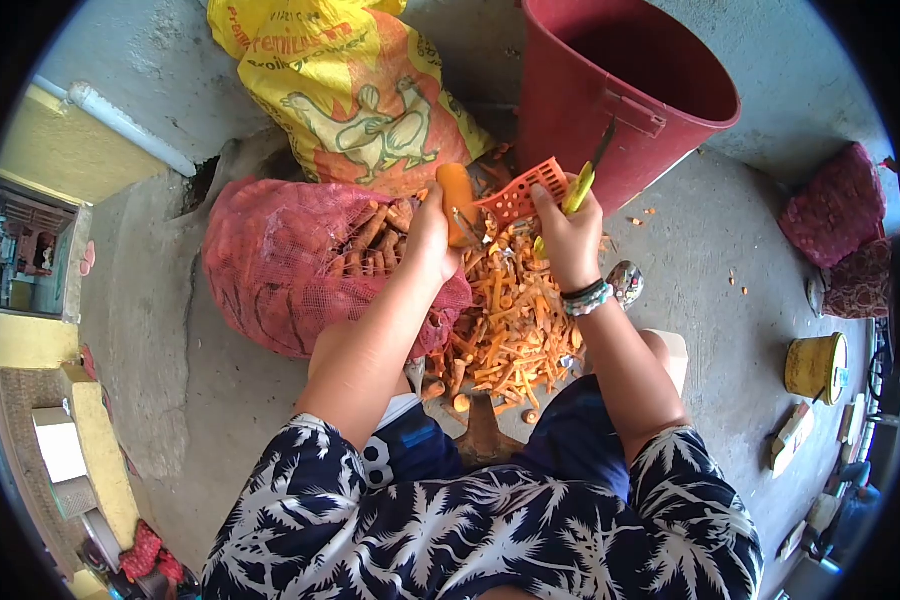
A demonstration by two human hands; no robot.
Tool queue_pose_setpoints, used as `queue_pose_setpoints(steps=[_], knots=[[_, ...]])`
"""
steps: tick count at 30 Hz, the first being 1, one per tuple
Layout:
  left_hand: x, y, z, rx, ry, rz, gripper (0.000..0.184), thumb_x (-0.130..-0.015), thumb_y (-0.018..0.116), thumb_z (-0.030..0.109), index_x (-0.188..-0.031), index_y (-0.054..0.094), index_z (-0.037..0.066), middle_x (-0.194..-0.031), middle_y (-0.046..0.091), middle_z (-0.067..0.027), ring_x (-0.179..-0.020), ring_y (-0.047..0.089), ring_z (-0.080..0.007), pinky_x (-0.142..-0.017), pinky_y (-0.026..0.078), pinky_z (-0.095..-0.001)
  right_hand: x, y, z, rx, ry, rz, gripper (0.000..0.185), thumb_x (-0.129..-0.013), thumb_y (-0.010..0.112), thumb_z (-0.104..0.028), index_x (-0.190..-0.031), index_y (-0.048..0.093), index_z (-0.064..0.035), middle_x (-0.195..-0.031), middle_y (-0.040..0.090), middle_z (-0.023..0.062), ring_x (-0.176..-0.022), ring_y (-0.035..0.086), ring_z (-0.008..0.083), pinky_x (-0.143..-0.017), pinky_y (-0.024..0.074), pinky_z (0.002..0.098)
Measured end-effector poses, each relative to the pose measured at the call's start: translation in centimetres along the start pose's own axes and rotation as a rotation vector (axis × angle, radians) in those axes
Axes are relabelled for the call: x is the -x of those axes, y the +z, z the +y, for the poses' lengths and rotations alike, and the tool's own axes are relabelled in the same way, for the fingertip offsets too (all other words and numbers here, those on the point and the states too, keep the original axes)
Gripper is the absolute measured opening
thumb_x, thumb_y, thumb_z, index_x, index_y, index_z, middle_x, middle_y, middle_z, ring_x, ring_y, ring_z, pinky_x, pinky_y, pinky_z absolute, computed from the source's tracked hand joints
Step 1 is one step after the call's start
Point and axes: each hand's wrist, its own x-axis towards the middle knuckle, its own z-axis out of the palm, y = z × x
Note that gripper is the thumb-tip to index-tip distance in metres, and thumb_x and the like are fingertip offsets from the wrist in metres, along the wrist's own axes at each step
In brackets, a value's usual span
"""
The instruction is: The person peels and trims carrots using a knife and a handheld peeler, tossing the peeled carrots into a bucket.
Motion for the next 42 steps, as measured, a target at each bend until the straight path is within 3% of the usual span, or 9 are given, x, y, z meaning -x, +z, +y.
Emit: queue_pose_setpoints(steps=[2,5,11,22,26,33,36,40,42], knots=[[0.5,0.7,-0.1,-0.040,0.080,0.069,0.038,-0.096,0.029,0.039,-0.107,0.048,0.008,-0.096,0.056,-0.0062,-0.085,0.057,-0.0182,-0.075,0.047,-0.0349,-0.4,-0.1,0.6,0.005,-0.015,0.014,0.020,-0.080,0.063,-0.007,-0.095,0.057,0.0046,-0.075,0.063,0.0047,-0.065,0.058,0.0116,-0.060,0.0473,0.0254],[1.9,1.0,0.5,-0.205,0.040,-0.045,0.040,-0.095,0.033,0.040,-0.107,0.050,0.006,-0.097,0.057,-0.0075,-0.082,0.058,-0.0165,-0.071,0.049,-0.0328,-2.7,-0.7,0.7,0.041,0.180,-0.109,0.021,-0.078,0.066,-0.009,-0.095,0.060,0.0018,-0.070,0.062,0.0030,-0.055,0.054,0.0069,-0.048,0.0429,0.0211],[3.3,0.5,1.4,-0.219,-0.104,-0.185,0.051,-0.088,0.049,0.047,-0.116,0.047,0.004,-0.099,0.057,-0.0084,-0.086,0.058,-0.0177,-0.073,0.050,-0.0326,-8.4,-4.4,5.5,-0.174,0.195,0.103,0.016,-0.081,0.064,-0.009,-0.092,0.057,-0.0007,-0.068,0.060,0.0012,-0.049,0.051,0.0062,-0.042,0.0406,0.0208],[1.9,1.4,0.6,-0.232,-0.040,0.002,0.046,-0.092,0.040,0.045,-0.116,0.045,0.006,-0.103,0.056,-0.0093,-0.092,0.057,-0.0192,-0.082,0.046,-0.0372,-2.2,-0.6,1.3,-0.107,0.154,-0.110,0.020,-0.080,0.064,-0.008,-0.096,0.057,0.0021,-0.073,0.062,0.0029,-0.059,0.056,0.0062,-0.049,0.0431,0.0195],[2.7,-0.7,1.6,-0.363,-0.260,-0.390,0.048,-0.090,0.048,0.042,-0.118,0.048,0.003,-0.104,0.059,-0.0102,-0.094,0.058,-0.0194,-0.080,0.049,-0.0347,-8.6,-3.8,4.8,0.112,0.021,0.107,0.013,-0.080,0.066,-0.011,-0.089,0.059,-0.0040,-0.065,0.056,-0.0015,-0.050,0.049,0.0052,-0.042,0.0388,0.0193],[0.2,-0.6,0.7,-0.153,-0.041,-0.123,0.042,-0.091,0.046,0.039,-0.115,0.047,0.005,-0.093,0.056,-0.0071,-0.082,0.057,-0.0183,-0.075,0.049,-0.0353,-2.1,-1.3,0.6,-0.131,0.177,0.008,0.015,-0.083,0.062,-0.012,-0.093,0.057,-0.0022,-0.071,0.060,-0.0003,-0.051,0.051,0.0048,-0.043,0.0406,0.0179],[1.1,1.4,0.2,-0.082,0.022,0.023,0.037,-0.094,0.036,0.039,-0.111,0.048,0.008,-0.087,0.055,-0.0035,-0.078,0.057,-0.0155,-0.070,0.049,-0.0325,0.1,0.0,1.0,0.031,-0.061,0.021,0.019,-0.081,0.062,-0.007,-0.096,0.056,0.0036,-0.075,0.062,0.0050,-0.059,0.055,0.0079,-0.052,0.0450,0.0223],[2.2,2.2,0.2,-0.127,0.032,-0.029,0.040,-0.095,0.035,0.041,-0.110,0.049,0.007,-0.090,0.057,-0.0050,-0.079,0.058,-0.0131,-0.068,0.049,-0.0308,-2.7,-0.8,1.3,-0.024,0.111,-0.085,0.019,-0.079,0.064,-0.007,-0.095,0.059,0.0033,-0.074,0.063,0.0044,-0.063,0.057,0.0093,-0.058,0.0466,0.0239],[1.9,1.0,0.7,-0.284,-0.064,-0.252,0.040,-0.093,0.040,0.041,-0.112,0.048,0.006,-0.091,0.057,-0.0067,-0.080,0.058,-0.0136,-0.070,0.050,-0.0296,-5.4,-1.7,3.1,-0.094,0.159,-0.031,0.016,-0.078,0.067,-0.009,-0.090,0.060,-0.0008,-0.070,0.061,0.0023,-0.051,0.051,0.0065,-0.044,0.0407,0.0213]])
